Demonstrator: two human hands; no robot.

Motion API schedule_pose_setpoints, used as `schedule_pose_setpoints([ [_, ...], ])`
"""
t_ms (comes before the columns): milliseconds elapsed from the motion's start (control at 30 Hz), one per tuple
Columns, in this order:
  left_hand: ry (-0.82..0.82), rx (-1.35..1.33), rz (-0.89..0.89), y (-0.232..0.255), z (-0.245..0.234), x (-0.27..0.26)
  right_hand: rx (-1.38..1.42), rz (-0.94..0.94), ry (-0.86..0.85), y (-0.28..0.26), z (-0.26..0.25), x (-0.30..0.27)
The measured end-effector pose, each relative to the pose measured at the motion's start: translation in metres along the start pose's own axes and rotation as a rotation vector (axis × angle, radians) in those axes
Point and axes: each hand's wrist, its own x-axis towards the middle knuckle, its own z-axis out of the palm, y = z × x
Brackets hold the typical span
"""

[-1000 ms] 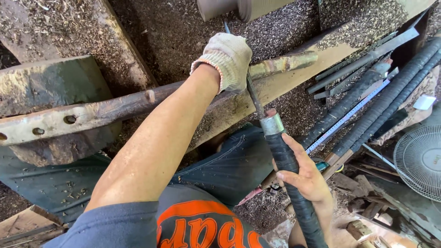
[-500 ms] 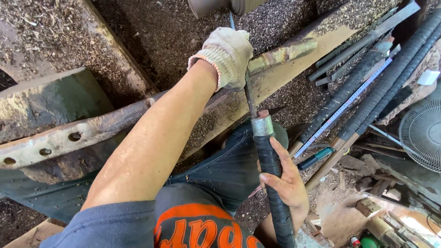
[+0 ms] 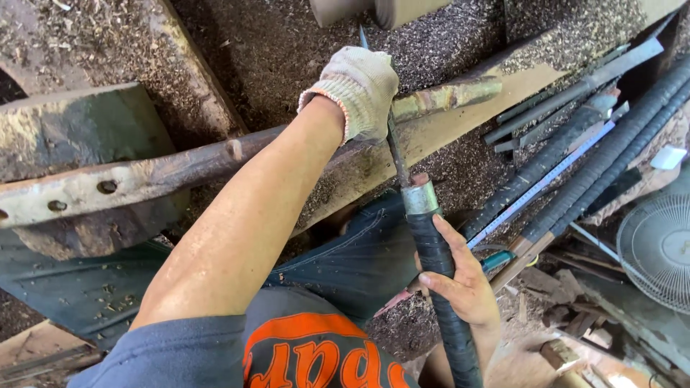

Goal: Using a lathe and chisels to turn and shape a wooden object.

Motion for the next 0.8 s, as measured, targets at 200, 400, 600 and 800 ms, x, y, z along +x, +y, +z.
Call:
schedule_pose_setpoints([
  [200, 0.03, -0.016, -0.028, 0.002, 0.002, -0.003, -0.014, 0.007, -0.095, -0.008, -0.026, 0.006],
  [400, 0.038, -0.024, -0.06, 0.006, -0.004, -0.012, -0.108, 0.046, -0.159, -0.027, -0.045, 0.016],
  [600, 0.112, -0.283, -0.172, 0.029, 0.002, -0.032, -0.405, -0.192, -0.14, -0.03, -0.028, -0.013],
  [800, -0.143, -0.449, -0.339, 0.026, -0.006, -0.018, 0.061, 0.212, -0.003, -0.043, 0.037, -0.025],
])
